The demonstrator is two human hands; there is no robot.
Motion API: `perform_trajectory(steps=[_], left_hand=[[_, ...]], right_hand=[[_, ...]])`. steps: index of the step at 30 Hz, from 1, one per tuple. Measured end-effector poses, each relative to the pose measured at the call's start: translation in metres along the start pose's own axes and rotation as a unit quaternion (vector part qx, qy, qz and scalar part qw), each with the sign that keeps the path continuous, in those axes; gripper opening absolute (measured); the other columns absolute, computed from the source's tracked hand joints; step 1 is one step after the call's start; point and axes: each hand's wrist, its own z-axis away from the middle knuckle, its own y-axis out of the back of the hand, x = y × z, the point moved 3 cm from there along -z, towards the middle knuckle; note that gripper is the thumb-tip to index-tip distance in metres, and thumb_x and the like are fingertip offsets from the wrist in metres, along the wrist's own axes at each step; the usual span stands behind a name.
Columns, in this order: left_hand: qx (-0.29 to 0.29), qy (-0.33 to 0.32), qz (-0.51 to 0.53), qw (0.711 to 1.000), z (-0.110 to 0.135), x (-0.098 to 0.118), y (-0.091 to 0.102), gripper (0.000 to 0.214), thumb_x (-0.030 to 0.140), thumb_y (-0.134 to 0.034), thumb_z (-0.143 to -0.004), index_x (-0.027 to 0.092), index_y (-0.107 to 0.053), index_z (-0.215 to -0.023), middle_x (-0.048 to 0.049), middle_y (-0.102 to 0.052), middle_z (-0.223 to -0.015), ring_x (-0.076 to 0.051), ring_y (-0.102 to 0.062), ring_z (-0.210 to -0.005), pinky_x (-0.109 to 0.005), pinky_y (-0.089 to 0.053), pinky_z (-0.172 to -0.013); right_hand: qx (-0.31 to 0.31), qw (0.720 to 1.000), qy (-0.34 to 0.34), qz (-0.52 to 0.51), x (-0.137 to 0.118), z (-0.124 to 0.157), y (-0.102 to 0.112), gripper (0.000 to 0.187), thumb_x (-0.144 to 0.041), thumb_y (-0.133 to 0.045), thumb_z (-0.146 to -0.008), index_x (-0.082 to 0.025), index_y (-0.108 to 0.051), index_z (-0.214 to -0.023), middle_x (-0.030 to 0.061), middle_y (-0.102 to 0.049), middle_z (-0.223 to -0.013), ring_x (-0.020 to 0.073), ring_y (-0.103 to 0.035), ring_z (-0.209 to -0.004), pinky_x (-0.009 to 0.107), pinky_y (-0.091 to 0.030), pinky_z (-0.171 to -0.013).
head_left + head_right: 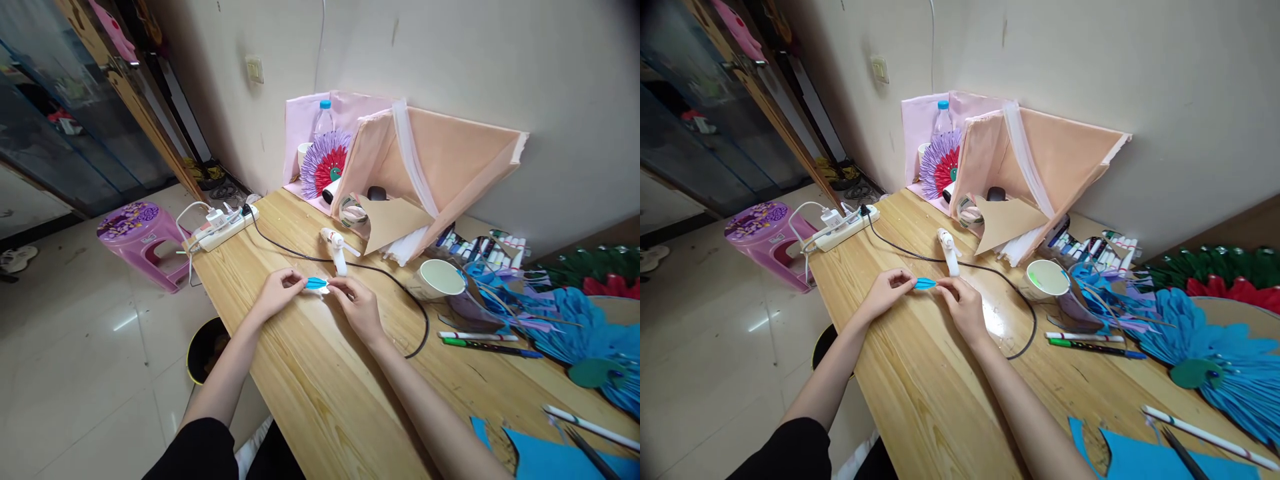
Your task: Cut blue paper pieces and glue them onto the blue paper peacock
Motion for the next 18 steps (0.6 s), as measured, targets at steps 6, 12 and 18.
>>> perform_trajectory(steps=[6,12,18], left_hand=[[-0.004,-0.008,0.0,1.0,-0.0005,-0.0003,-0.0007,0.019,0.034,-0.062,-0.073,0.015,-0.062,-0.069,-0.003,-0.063,-0.07,-0.014,-0.058,-0.066,-0.024,-0.045,-0.064],[-0.014,-0.013,0.003,1.0,0.0,0.0018,-0.0006,0.021,0.035,-0.061,-0.074,0.014,-0.061,-0.07,-0.0021,-0.062,-0.07,-0.013,-0.057,-0.066,-0.024,-0.045,-0.064],[-0.017,-0.014,0.009,1.0,-0.0001,0.001,-0.001,0.021,0.035,-0.062,-0.074,0.014,-0.061,-0.07,-0.0018,-0.061,-0.069,-0.013,-0.056,-0.065,-0.025,-0.045,-0.064]], right_hand=[[0.004,0.999,0.031,0.033,-0.001,0.0006,0.0007,0.019,-0.033,-0.053,-0.084,-0.019,-0.065,-0.085,0.005,-0.068,-0.086,0.0183,-0.063,-0.08,0.031,-0.049,-0.074],[0.007,0.996,0.062,0.057,0.0004,0.0001,0.0002,0.013,-0.028,-0.053,-0.085,-0.019,-0.063,-0.084,0.0036,-0.066,-0.082,0.0165,-0.061,-0.074,0.029,-0.049,-0.069],[0.007,0.994,0.079,0.075,0.0008,0.0002,-0.0008,0.009,-0.025,-0.054,-0.085,-0.02,-0.061,-0.085,0.0024,-0.064,-0.08,0.0153,-0.06,-0.072,0.027,-0.048,-0.067]])
